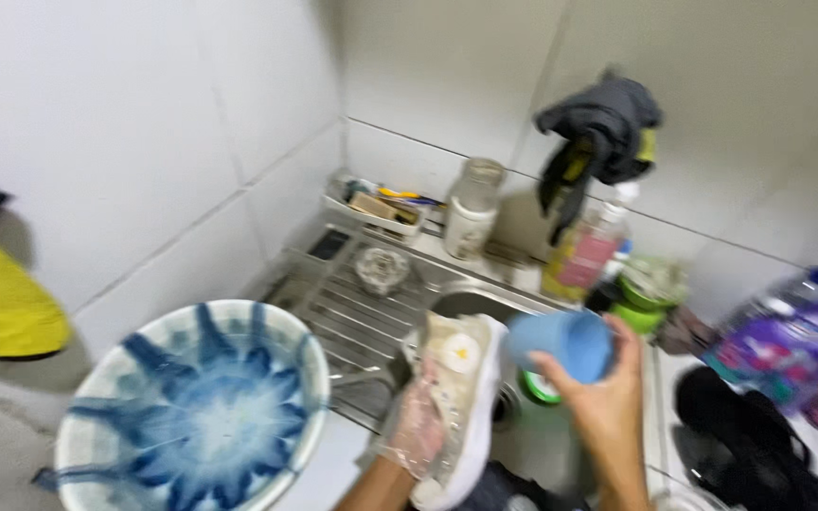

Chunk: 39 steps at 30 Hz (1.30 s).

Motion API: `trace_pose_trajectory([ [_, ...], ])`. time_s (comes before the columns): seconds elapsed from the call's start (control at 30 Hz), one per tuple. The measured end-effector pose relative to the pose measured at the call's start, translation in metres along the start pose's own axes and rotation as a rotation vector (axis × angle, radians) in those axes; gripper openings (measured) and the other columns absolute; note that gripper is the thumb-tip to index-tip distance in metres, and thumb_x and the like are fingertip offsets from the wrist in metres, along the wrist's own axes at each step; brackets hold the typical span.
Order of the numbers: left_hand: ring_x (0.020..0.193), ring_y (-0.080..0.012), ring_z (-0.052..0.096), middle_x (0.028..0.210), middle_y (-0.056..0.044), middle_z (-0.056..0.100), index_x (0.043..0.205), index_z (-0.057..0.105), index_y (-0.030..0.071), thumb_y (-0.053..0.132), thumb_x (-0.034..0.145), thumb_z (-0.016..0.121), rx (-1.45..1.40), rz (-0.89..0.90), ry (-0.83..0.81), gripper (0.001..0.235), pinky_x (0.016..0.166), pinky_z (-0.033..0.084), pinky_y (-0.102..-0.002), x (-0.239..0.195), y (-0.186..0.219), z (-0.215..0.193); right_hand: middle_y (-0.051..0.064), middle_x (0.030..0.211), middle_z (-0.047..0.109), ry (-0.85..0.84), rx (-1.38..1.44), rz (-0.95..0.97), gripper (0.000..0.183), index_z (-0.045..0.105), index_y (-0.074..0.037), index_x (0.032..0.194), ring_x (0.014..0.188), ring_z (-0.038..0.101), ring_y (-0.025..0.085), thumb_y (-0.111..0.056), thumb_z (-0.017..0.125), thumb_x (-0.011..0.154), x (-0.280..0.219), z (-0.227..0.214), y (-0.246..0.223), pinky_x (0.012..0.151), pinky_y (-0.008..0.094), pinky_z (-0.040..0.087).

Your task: The person cleans a beige high-top sneaker in a sink. They pour water into the shoe, scrub the interior and exterior with a blue brush, and rinse it repeatedly.

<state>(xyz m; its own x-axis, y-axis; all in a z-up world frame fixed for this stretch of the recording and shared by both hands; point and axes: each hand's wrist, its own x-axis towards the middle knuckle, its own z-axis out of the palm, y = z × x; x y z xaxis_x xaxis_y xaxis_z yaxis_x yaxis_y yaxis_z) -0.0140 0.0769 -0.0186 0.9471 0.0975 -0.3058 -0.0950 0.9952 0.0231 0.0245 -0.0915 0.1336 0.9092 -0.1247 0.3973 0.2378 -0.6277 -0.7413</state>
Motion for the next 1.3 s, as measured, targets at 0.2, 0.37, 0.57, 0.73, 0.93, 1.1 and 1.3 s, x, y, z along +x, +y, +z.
trace_pose_trajectory([
  [0.2, 0.100, -0.0369, 0.066, 0.113, -0.026, 0.069, 0.119, 0.065, -0.010, 0.021, 0.092, 0.061, -0.071, 0.467, 0.177, 0.042, 0.084, 0.054, -0.042, 0.028, -0.009, -0.066, 0.002, 0.134, 0.055, -0.598, 0.500, -0.460, 0.095, 0.057, -0.019, 0.131, 0.126, 0.057, 0.019, -0.042, 0.096, 0.047, -0.084, 0.146, -0.129, 0.108, 0.035, 0.044],
  [0.37, 0.100, -0.0304, 0.064, 0.109, -0.020, 0.066, 0.120, 0.062, -0.006, 0.027, 0.095, 0.054, -0.474, 0.802, 0.079, 0.042, 0.085, 0.052, -0.037, 0.048, 0.033, -0.094, 0.014, 0.110, 0.063, -0.430, -0.142, -1.710, 0.040, 0.061, -0.013, 0.129, 0.102, 0.059, 0.035, -0.011, 0.056, 0.089, -0.164, 0.262, -0.147, 0.084, 0.053, 0.045],
  [0.57, 0.100, -0.0225, 0.063, 0.105, -0.014, 0.062, 0.120, 0.059, -0.001, 0.034, 0.099, 0.046, -0.916, 1.122, -0.033, 0.043, 0.087, 0.051, -0.031, 0.053, 0.088, -0.116, 0.006, 0.140, 0.057, -0.950, -0.758, -1.790, 0.044, 0.053, -0.020, 0.142, 0.132, 0.047, 0.033, -0.035, 0.041, 0.102, -0.228, 0.312, -0.130, 0.109, 0.063, 0.028],
  [0.73, 0.101, -0.0160, 0.062, 0.101, -0.008, 0.059, 0.120, 0.057, 0.003, 0.040, 0.102, 0.040, -1.291, 1.314, -0.139, 0.045, 0.088, 0.050, -0.026, 0.079, 0.095, -0.118, 0.006, 0.122, 0.060, -1.075, -0.150, -1.510, 0.054, 0.052, -0.013, 0.129, 0.109, 0.054, 0.030, -0.026, 0.066, 0.078, -0.204, 0.267, -0.144, 0.087, 0.055, 0.042],
  [0.93, 0.101, -0.0082, 0.061, 0.097, -0.001, 0.056, 0.120, 0.054, 0.007, 0.047, 0.106, 0.032, -1.720, 1.428, -0.213, 0.047, 0.090, 0.048, -0.020, 0.151, 0.046, -0.113, 0.011, 0.141, 0.056, -1.198, 0.412, -0.726, 0.094, 0.047, -0.014, 0.140, 0.127, 0.056, 0.026, -0.044, 0.079, 0.057, -0.086, 0.170, -0.150, 0.108, 0.035, 0.041],
  [1.1, 0.113, -0.0224, 0.061, 0.115, -0.014, 0.062, 0.126, 0.057, -0.002, 0.027, 0.104, 0.039, -0.291, 0.912, -0.169, 0.041, 0.102, 0.048, -0.033, 0.167, 0.020, -0.083, 0.011, 0.152, 0.048, -0.849, 0.456, -0.757, 0.093, 0.044, -0.017, 0.143, 0.140, 0.047, 0.027, -0.043, 0.087, 0.065, 0.026, 0.045, -0.135, 0.118, 0.041, 0.032],
  [1.3, 0.117, -0.0358, 0.060, 0.131, -0.025, 0.062, 0.140, 0.052, -0.005, 0.041, 0.097, 0.046, 0.331, -0.141, -0.195, 0.063, 0.103, 0.048, -0.045, 0.046, 0.013, 0.086, 0.012, 0.145, 0.056, -0.632, -0.098, -0.638, 0.113, 0.020, -0.023, 0.156, 0.128, 0.059, 0.030, -0.052, 0.082, 0.066, 0.116, -0.065, -0.114, 0.099, 0.043, 0.046],
])
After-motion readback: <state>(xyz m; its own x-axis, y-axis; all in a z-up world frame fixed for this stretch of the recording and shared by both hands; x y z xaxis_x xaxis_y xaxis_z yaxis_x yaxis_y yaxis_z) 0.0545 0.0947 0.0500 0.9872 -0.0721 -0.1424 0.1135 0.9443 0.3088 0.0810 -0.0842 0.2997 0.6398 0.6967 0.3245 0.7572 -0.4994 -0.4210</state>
